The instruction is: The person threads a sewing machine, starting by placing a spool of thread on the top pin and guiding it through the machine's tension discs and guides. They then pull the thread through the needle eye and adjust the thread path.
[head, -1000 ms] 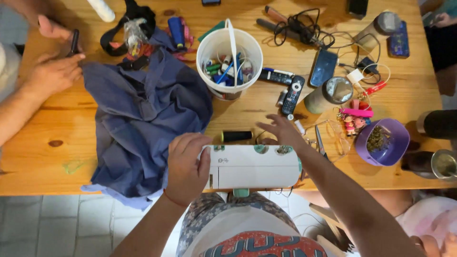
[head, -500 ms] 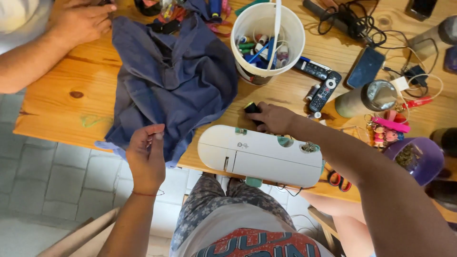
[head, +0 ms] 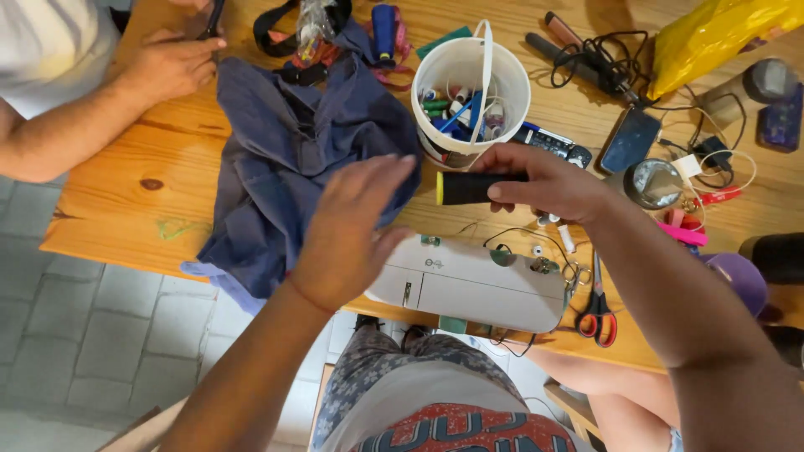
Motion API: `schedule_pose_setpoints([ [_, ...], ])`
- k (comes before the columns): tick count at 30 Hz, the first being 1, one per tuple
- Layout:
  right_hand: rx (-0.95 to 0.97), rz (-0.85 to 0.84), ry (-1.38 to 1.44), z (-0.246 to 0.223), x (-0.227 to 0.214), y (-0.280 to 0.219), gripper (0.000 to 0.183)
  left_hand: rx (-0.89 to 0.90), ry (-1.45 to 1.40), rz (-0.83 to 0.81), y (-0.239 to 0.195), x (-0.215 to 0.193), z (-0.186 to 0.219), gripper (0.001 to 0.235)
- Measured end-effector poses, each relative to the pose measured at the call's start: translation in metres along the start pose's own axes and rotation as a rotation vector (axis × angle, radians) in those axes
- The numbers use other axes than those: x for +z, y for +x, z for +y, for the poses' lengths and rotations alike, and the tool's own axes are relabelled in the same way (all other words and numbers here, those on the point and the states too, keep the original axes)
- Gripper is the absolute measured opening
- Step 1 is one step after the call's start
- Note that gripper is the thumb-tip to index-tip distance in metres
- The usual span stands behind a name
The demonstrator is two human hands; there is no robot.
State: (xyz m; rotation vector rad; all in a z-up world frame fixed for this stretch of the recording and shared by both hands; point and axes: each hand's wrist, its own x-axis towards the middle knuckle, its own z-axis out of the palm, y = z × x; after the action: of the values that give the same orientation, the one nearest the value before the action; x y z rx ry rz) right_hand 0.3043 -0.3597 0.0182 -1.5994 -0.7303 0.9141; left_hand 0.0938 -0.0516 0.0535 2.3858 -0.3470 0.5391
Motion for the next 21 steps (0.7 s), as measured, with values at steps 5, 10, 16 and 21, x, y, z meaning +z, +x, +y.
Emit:
schedule_pose_setpoints([
  [5, -0.065, 0.182, 0.111, -0.019, 0.02, -0.014, 0.048, 0.025, 0.079, -0.329, 0.065, 0.04, 0.004, 0.107],
  [10, -0.099, 0.423, 0.502, -0.014, 0.026, -0.028, 0.035, 0.039, -0.025, -0.157, 0.077, 0.052, -0.026, 0.071],
  [16, -0.207, 0.438, 0.425, -0.046, 0.005, -0.105, 0.024, -0.31, -0.31, -0.025, 0.088, 0.053, -0.114, 0.047],
  [21, -0.185, 0.651, 0.273, -0.052, 0.037, -0.193, 0.027, -0.394, -0.574, -0.069, 0.077, 0.106, -0.197, 0.048],
])
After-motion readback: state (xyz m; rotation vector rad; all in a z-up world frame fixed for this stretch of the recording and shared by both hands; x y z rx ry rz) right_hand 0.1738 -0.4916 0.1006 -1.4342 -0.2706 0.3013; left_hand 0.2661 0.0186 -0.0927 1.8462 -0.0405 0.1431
